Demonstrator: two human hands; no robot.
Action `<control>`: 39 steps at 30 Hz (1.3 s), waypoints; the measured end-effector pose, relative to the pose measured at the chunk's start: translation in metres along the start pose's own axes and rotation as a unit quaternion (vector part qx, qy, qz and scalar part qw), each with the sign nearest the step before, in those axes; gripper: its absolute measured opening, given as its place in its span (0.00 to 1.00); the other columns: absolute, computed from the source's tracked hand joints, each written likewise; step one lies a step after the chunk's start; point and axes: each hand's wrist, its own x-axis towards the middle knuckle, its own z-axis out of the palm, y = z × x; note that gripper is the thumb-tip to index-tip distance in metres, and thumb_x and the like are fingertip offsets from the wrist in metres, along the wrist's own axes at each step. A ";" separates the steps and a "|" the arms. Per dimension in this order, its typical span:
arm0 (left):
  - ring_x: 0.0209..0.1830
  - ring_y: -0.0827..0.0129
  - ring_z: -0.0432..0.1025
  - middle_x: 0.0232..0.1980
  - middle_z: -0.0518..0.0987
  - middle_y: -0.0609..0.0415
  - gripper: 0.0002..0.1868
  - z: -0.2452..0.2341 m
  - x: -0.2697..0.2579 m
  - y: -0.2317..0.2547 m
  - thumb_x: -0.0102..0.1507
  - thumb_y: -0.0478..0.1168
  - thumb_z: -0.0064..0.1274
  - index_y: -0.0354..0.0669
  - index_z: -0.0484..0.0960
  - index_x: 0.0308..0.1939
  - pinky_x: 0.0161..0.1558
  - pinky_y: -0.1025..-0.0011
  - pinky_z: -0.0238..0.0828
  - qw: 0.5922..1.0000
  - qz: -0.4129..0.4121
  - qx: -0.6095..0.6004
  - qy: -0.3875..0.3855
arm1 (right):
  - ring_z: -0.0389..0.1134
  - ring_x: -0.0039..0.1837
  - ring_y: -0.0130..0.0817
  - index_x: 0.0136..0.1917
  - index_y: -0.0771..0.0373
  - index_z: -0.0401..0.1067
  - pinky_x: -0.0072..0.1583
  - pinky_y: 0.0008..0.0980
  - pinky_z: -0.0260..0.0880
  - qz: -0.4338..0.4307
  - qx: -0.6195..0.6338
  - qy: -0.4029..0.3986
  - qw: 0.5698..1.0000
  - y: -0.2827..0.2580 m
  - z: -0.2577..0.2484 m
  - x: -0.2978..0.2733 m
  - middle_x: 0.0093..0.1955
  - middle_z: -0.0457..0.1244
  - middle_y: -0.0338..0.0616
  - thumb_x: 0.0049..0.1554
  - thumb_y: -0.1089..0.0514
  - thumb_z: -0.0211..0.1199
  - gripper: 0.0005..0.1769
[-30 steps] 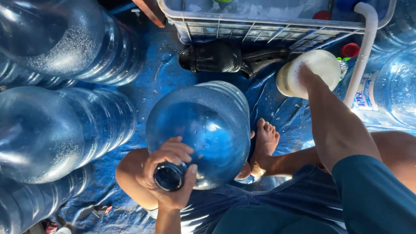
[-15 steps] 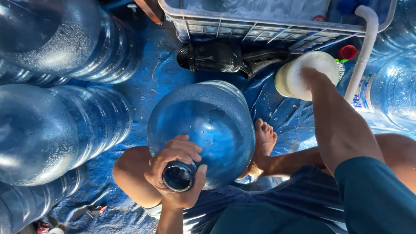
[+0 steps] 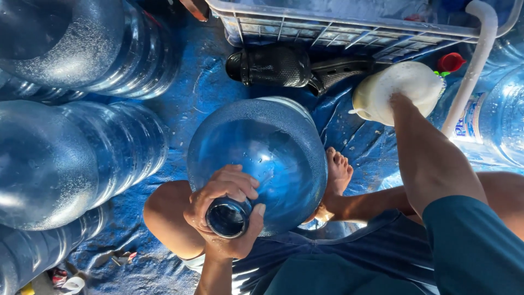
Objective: The person sits on a blue tarp and cleans a large water jug. They first rinse the jug using a white tube, then scrub the exterior with a soapy sponge, and finally place the jug aside.
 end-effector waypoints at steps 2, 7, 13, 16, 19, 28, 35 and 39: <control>0.40 0.62 0.81 0.37 0.81 0.58 0.14 0.002 0.003 0.002 0.59 0.36 0.61 0.50 0.72 0.44 0.61 0.54 0.78 1.000 -0.007 0.011 -0.003 | 0.45 0.80 0.57 0.85 0.53 0.39 0.80 0.51 0.38 0.006 -0.224 -0.044 0.974 -0.005 -0.012 -0.033 0.81 0.46 0.53 0.67 0.33 0.33 0.40; 0.42 0.63 0.80 0.38 0.80 0.60 0.14 0.008 0.004 0.000 0.61 0.39 0.60 0.52 0.71 0.46 0.62 0.53 0.78 1.000 -0.021 0.019 -0.013 | 0.55 0.73 0.64 0.79 0.60 0.56 0.75 0.59 0.47 0.013 -0.104 0.051 0.993 -0.029 -0.037 -0.157 0.75 0.55 0.61 0.66 0.34 0.50 0.38; 0.43 0.62 0.80 0.39 0.80 0.59 0.15 0.008 0.003 -0.002 0.61 0.38 0.60 0.52 0.71 0.46 0.62 0.53 0.77 0.999 -0.025 0.022 -0.020 | 0.60 0.69 0.66 0.73 0.64 0.65 0.71 0.59 0.54 0.051 -0.118 0.055 0.990 0.001 -0.048 -0.139 0.70 0.60 0.63 0.63 0.32 0.56 0.39; 0.43 0.62 0.80 0.39 0.79 0.59 0.14 0.010 0.002 -0.001 0.61 0.38 0.60 0.52 0.71 0.46 0.63 0.53 0.77 0.999 -0.023 0.018 -0.019 | 0.58 0.69 0.65 0.77 0.63 0.58 0.70 0.58 0.56 -0.006 -0.097 -0.021 0.995 -0.069 -0.050 -0.205 0.71 0.58 0.61 0.63 0.39 0.57 0.38; 0.44 0.62 0.80 0.39 0.80 0.58 0.14 0.009 0.002 -0.001 0.61 0.38 0.60 0.52 0.71 0.46 0.62 0.53 0.78 1.000 -0.013 0.015 -0.015 | 0.55 0.69 0.62 0.80 0.63 0.51 0.73 0.53 0.51 -0.029 -0.116 -0.110 0.987 -0.070 -0.042 -0.181 0.71 0.54 0.57 0.66 0.50 0.51 0.33; 0.43 0.61 0.81 0.39 0.80 0.58 0.15 0.006 -0.007 0.000 0.60 0.37 0.62 0.51 0.72 0.45 0.60 0.53 0.78 1.000 0.003 -0.004 0.000 | 0.43 0.83 0.55 0.85 0.58 0.33 0.80 0.46 0.43 0.018 -0.070 -0.150 0.986 -0.107 -0.055 -0.299 0.85 0.42 0.52 0.59 0.47 0.59 0.52; 0.42 0.60 0.81 0.39 0.79 0.57 0.15 0.003 -0.010 -0.002 0.59 0.38 0.62 0.50 0.73 0.46 0.59 0.52 0.78 1.000 0.028 -0.003 0.009 | 0.56 0.73 0.53 0.80 0.65 0.48 0.74 0.44 0.50 -0.073 -0.101 -0.111 0.986 -0.098 -0.038 -0.254 0.72 0.53 0.54 0.59 0.56 0.58 0.41; 0.42 0.61 0.80 0.39 0.79 0.56 0.16 -0.001 -0.008 -0.007 0.59 0.37 0.62 0.50 0.72 0.46 0.59 0.53 0.78 0.999 0.035 -0.011 0.007 | 0.62 0.50 0.56 0.55 0.81 0.65 0.55 0.48 0.62 -0.095 -0.123 -0.087 0.984 -0.112 -0.049 -0.317 0.47 0.60 0.62 0.51 0.65 0.52 0.21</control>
